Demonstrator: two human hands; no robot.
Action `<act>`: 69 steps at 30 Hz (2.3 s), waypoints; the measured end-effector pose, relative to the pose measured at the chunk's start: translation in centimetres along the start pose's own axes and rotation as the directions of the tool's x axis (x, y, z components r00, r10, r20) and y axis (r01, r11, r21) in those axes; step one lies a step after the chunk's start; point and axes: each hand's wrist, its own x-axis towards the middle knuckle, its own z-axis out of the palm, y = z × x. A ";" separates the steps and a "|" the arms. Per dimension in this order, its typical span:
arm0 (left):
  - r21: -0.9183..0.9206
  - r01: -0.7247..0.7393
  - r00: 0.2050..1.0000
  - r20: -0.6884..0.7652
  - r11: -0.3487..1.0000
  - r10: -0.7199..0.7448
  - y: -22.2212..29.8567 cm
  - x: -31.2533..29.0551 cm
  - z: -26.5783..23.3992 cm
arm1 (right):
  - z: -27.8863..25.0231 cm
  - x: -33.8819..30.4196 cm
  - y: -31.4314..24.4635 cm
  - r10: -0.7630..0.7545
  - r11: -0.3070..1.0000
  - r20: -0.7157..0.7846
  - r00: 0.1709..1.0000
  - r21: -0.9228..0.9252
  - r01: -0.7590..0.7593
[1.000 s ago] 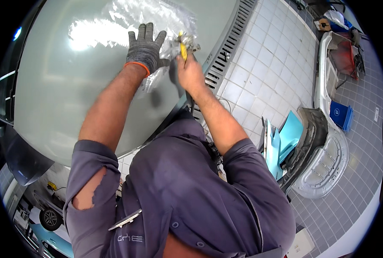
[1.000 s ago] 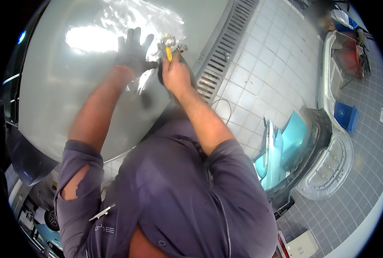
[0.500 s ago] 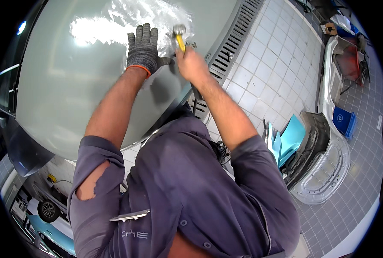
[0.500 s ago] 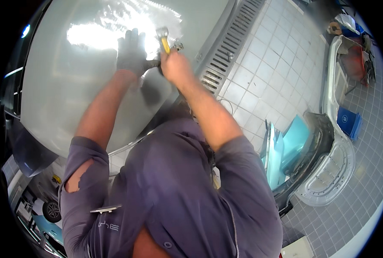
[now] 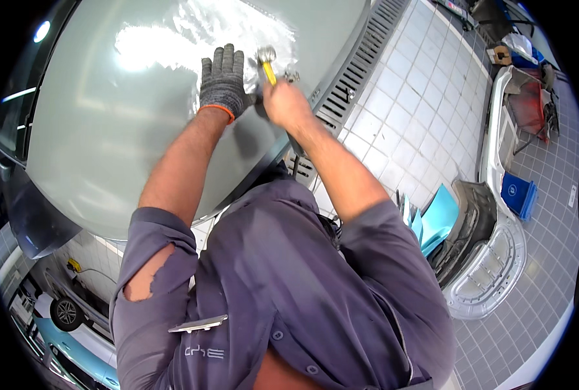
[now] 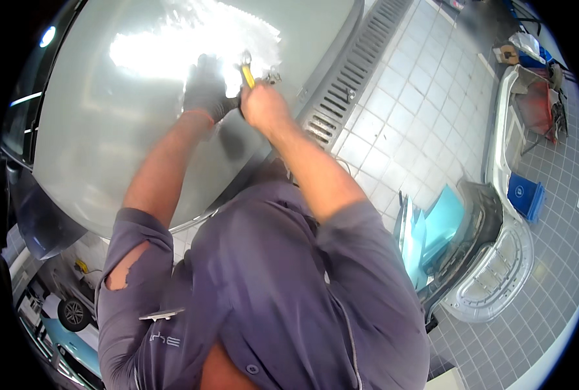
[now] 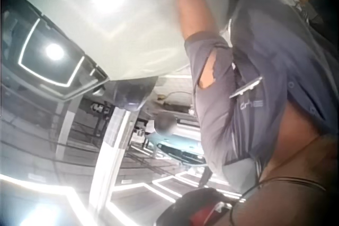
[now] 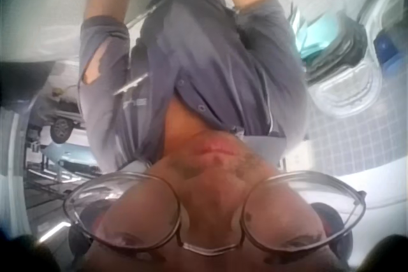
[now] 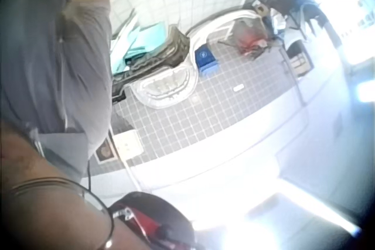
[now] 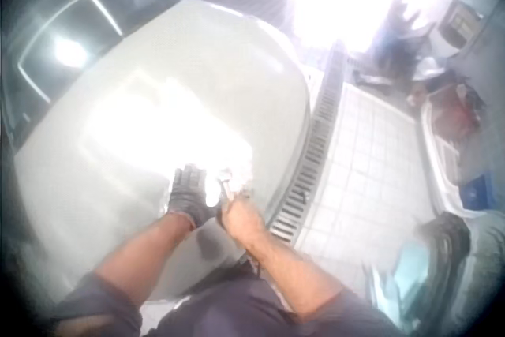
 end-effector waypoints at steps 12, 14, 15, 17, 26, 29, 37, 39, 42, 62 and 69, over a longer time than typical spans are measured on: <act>-0.028 -0.034 0.998 0.048 0.999 0.035 -0.7 -0.3 0.2 | -8.0 7.8 6.0 -0.385 0.790 0.294 0.875 -0.385 0.477; -0.028 -0.023 0.998 0.052 0.999 0.025 -0.8 0.0 0.4 | -8.0 8.7 6.9 -0.480 0.711 0.335 0.811 -0.392 0.584; -0.010 -0.027 0.999 0.019 1.000 0.027 -0.9 0.0 0.8 | -8.4 9.4 6.7 -0.442 0.708 0.368 0.818 -0.417 0.570; -0.025 -0.023 0.998 0.050 0.999 0.025 -0.8 -0.3 0.8 | -8.1 9.8 6.8 -0.439 0.743 0.268 0.858 -0.428 0.514; -0.037 -0.016 1.000 -0.024 0.999 0.015 -1.0 -0.2 1.9 | -7.8 12.8 7.3 -0.502 0.740 0.234 0.833 -0.382 0.554; -0.021 -0.019 0.998 -0.056 1.000 0.018 -1.1 0.2 2.1 | -7.7 12.8 7.6 -0.421 0.765 0.313 0.851 -0.381 0.519; 0.013 -0.009 0.984 -0.178 1.000 0.011 -0.5 1.4 2.7 | -6.3 13.2 8.8 -0.473 0.794 0.225 0.852 -0.312 0.523; -0.049 0.023 0.991 -0.131 0.999 -0.030 -0.3 2.5 2.5 | -7.2 13.1 7.4 -0.421 0.832 0.165 0.892 -0.323 0.452; -0.097 0.110 0.984 -0.132 0.989 -0.122 0.2 4.4 2.0 | -5.7 12.9 9.0 -0.650 0.675 0.170 0.741 -0.321 0.665; 0.101 0.069 0.987 0.136 0.992 -0.082 -2.0 8.0 0.2 | -7.6 11.1 10.6 -0.564 0.737 0.244 0.789 -0.282 0.614; 0.088 -0.115 0.993 0.002 0.989 0.115 -2.1 8.9 2.1 | -2.1 3.5 13.7 0.043 0.935 -0.176 0.983 0.353 0.022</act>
